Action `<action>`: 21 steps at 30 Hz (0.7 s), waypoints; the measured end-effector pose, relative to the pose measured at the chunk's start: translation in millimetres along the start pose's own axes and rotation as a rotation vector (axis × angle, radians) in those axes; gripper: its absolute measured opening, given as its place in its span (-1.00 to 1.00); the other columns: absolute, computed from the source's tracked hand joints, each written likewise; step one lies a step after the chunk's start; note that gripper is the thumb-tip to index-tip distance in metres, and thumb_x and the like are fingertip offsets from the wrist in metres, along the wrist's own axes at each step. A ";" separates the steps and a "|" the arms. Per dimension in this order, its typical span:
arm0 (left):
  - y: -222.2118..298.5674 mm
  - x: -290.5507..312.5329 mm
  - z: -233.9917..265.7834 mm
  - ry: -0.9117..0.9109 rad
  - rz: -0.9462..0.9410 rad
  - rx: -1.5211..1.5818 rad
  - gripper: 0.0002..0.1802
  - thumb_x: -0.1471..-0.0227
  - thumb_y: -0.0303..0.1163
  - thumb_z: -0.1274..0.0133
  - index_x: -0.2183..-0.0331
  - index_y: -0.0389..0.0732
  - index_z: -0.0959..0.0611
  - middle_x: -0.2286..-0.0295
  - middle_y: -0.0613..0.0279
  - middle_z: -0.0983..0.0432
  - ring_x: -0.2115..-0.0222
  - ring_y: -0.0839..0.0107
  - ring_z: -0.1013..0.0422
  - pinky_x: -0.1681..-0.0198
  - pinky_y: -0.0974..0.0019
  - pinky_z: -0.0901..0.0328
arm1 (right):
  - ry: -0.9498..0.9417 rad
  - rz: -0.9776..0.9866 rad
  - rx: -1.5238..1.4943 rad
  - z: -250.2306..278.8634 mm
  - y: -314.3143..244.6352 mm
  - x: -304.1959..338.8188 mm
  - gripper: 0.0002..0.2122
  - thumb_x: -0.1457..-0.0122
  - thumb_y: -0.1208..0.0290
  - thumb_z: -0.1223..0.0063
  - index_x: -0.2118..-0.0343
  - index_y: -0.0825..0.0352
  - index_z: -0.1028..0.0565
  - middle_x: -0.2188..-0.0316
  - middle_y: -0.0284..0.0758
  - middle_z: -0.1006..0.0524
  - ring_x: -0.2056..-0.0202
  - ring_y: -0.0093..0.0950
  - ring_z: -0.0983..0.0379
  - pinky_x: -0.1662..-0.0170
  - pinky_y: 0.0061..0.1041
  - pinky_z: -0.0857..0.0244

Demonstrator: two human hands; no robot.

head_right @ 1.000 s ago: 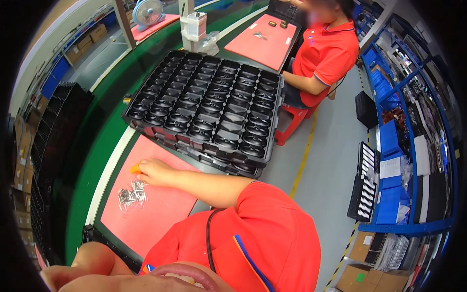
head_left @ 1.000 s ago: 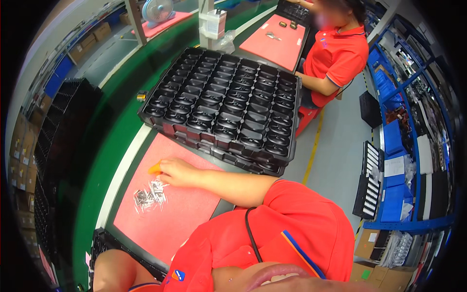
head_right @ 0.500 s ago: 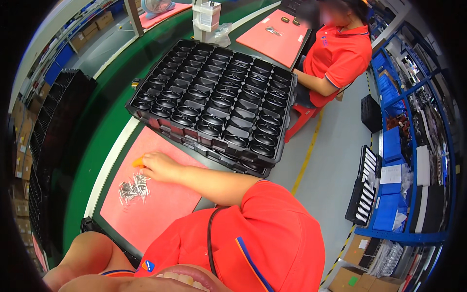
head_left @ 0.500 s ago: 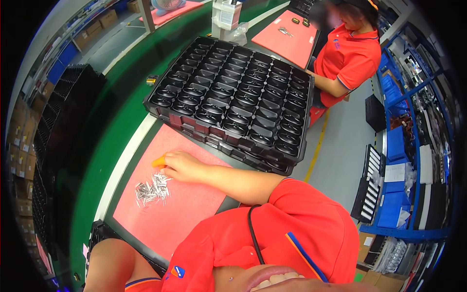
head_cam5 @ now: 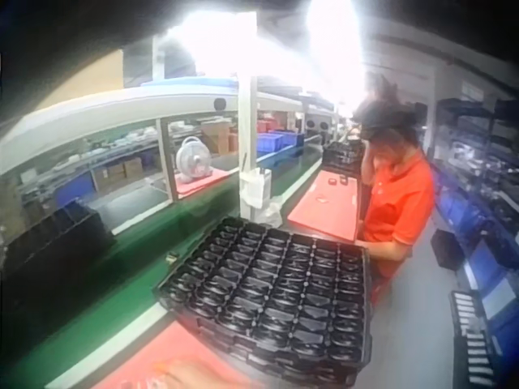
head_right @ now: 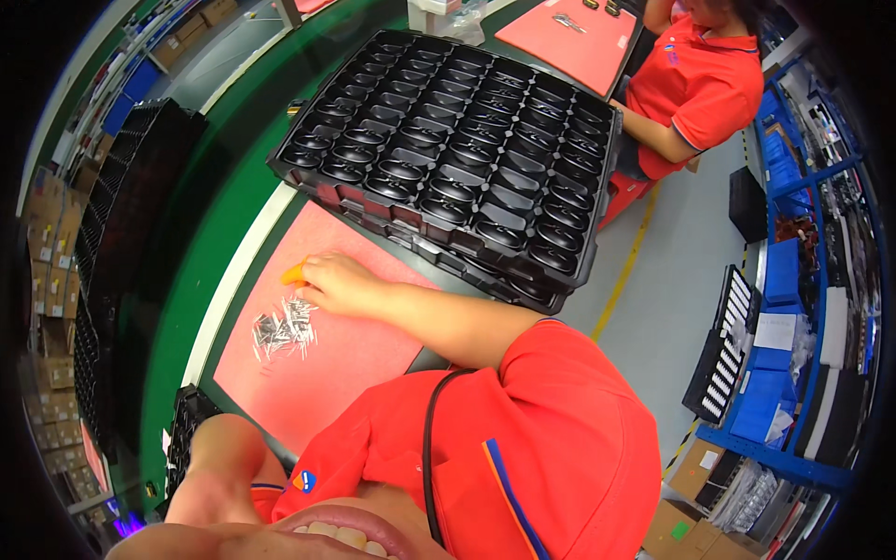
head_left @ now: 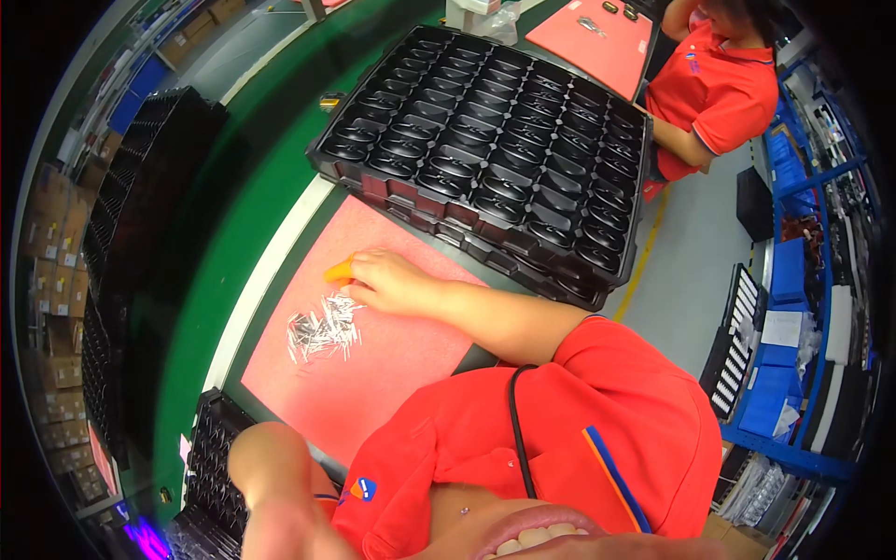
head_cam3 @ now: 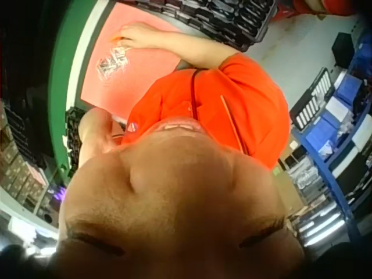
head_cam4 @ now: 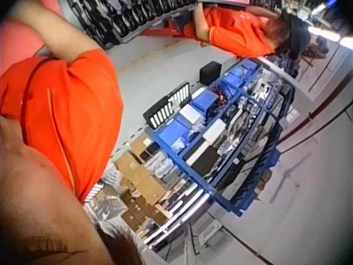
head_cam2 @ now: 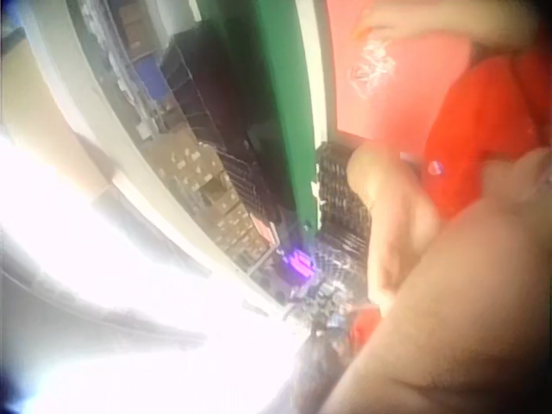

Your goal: Assembling electronic components using a hand-held jig and placing the finished parts into organized trays on a factory assembly line.

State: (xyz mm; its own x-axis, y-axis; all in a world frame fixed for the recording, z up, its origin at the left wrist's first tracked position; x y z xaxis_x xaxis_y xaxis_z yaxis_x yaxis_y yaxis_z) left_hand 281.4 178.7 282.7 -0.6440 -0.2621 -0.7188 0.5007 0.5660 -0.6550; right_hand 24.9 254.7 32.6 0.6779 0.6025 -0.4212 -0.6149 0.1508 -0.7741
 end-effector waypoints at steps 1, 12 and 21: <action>4.9 9.5 -0.1 0.001 -0.028 -0.076 -0.51 -0.02 -0.14 -0.01 0.12 -0.31 -0.47 0.10 0.04 -0.40 0.08 0.22 -0.28 0.00 0.15 -0.16 | 0.003 0.003 -0.006 1.7 -0.1 0.6 -0.73 -0.01 0.45 -0.04 0.17 0.28 -0.48 0.41 -0.21 -0.47 0.31 -0.24 -0.41 0.18 -0.28 -0.26; 21.6 9.8 32.1 0.116 0.056 -0.139 -0.38 0.01 0.01 0.04 0.07 -0.30 -0.44 0.09 0.10 -0.37 0.12 0.27 -0.30 0.00 0.23 -0.18 | -0.061 -0.057 -0.010 -4.7 -6.1 -3.2 -0.76 -0.05 0.40 -0.01 0.20 0.32 -0.50 0.38 -0.19 -0.49 0.27 -0.23 -0.42 0.13 -0.28 -0.26; 12.9 70.2 -19.6 0.475 0.313 0.143 -0.60 -0.15 -0.10 0.15 0.12 -0.20 -0.46 0.26 0.31 -0.47 0.29 0.49 -0.37 0.10 0.38 -0.24 | 0.061 0.005 0.017 7.4 12.4 4.6 -0.75 -0.06 0.43 -0.04 0.17 0.27 -0.49 0.45 -0.25 -0.47 0.35 -0.28 -0.42 0.25 -0.35 -0.28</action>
State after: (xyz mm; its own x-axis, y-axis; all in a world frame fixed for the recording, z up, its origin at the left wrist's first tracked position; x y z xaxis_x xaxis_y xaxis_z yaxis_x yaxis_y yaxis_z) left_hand 231.4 182.9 228.4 -0.6247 0.2985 -0.7215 0.7610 0.4399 -0.4769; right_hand 17.4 265.1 24.5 0.6977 0.5546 -0.4535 -0.6248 0.1613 -0.7640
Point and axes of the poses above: each hand's wrist, its own x-axis away from the middle knuckle, its own z-axis out of the back of the hand, y = z × x, the point moved 8 cm from there along -x, towards the middle knuckle
